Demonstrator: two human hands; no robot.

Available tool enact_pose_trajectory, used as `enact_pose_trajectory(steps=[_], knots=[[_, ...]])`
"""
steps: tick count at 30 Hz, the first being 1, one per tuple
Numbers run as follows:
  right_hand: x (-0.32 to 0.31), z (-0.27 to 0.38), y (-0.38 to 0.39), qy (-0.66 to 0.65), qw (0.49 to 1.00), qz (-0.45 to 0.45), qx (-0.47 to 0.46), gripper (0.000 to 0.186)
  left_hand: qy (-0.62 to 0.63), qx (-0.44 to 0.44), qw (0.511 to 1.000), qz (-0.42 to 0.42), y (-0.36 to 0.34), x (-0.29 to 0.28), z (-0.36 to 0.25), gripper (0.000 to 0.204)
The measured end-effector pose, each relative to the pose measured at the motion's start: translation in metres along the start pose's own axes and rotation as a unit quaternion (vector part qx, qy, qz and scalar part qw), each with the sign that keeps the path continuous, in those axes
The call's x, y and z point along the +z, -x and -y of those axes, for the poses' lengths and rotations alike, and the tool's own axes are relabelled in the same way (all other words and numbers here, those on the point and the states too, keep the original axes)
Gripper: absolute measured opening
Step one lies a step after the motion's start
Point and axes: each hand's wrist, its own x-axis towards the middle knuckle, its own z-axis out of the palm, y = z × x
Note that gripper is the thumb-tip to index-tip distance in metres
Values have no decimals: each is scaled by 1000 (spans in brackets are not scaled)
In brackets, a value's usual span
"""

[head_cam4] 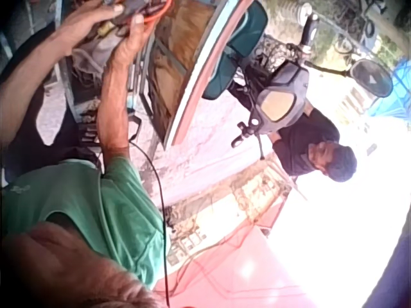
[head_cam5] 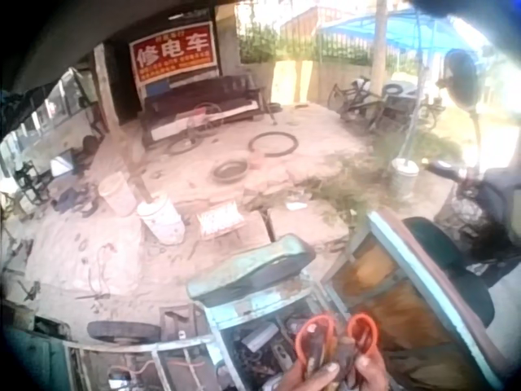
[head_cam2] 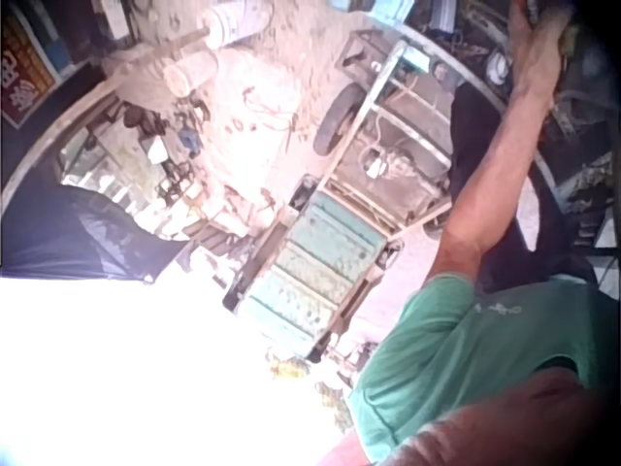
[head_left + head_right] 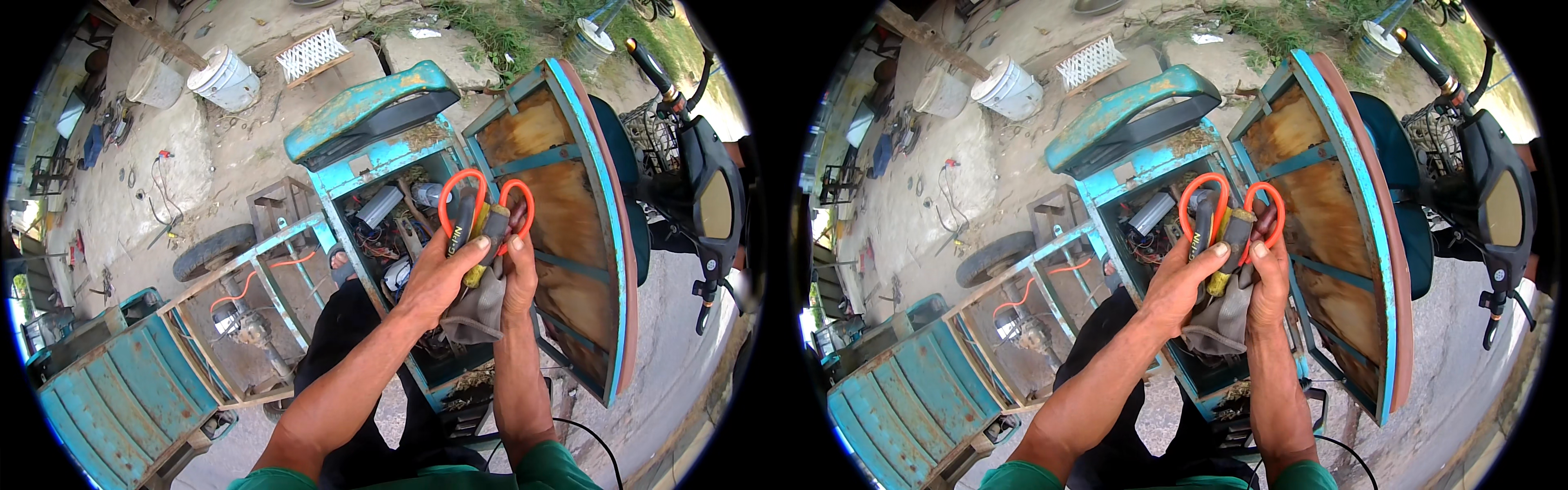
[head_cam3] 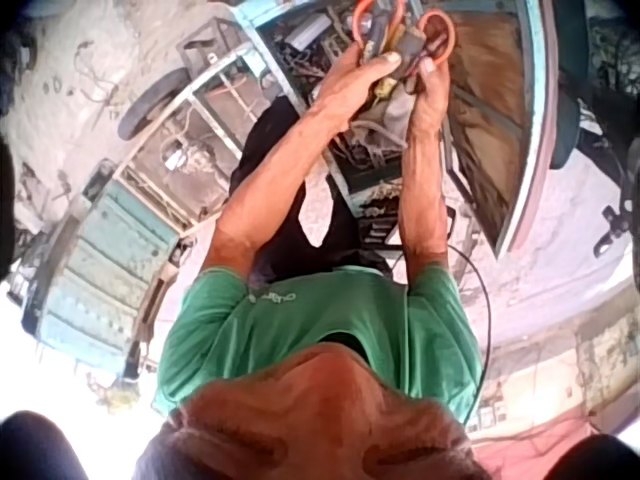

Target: The person repairs the electrical system of a teal three-wheeled vehicle. They open the seat compartment, retrieve a multimeter and gloves, and use electrical tape to wrap and secure wires inside the battery area.

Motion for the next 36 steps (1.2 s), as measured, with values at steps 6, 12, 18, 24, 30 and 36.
enact_pose_trajectory(steps=[6, 12, 18, 24, 30, 36], knots=[[-7, -5, -1, -9, 1000, -3, -29, 56, 79, -13, 997, 0, 0, -1, 3, 51], [-8, -17, -1, -40, 998, -13, -38, 50, -23, -17, 999, 18, 10, -10, -8, 70], [-6, -5, 17, -64, 998, -21, -16, 50, -91, 64, 993, 38, 11, -4, -6, 76], [1, -11, 8, -58, 996, -46, -56, 44, -72, 104, 992, 24, 15, -9, -6, 69], [11, -15, 5, -49, 998, -40, -10, 38, -69, 65, 995, -6, 25, -17, -18, 67], [-22, -38, -14, -49, 996, -31, 70, 34, -72, 59, 996, 1, 28, -19, -21, 73]])
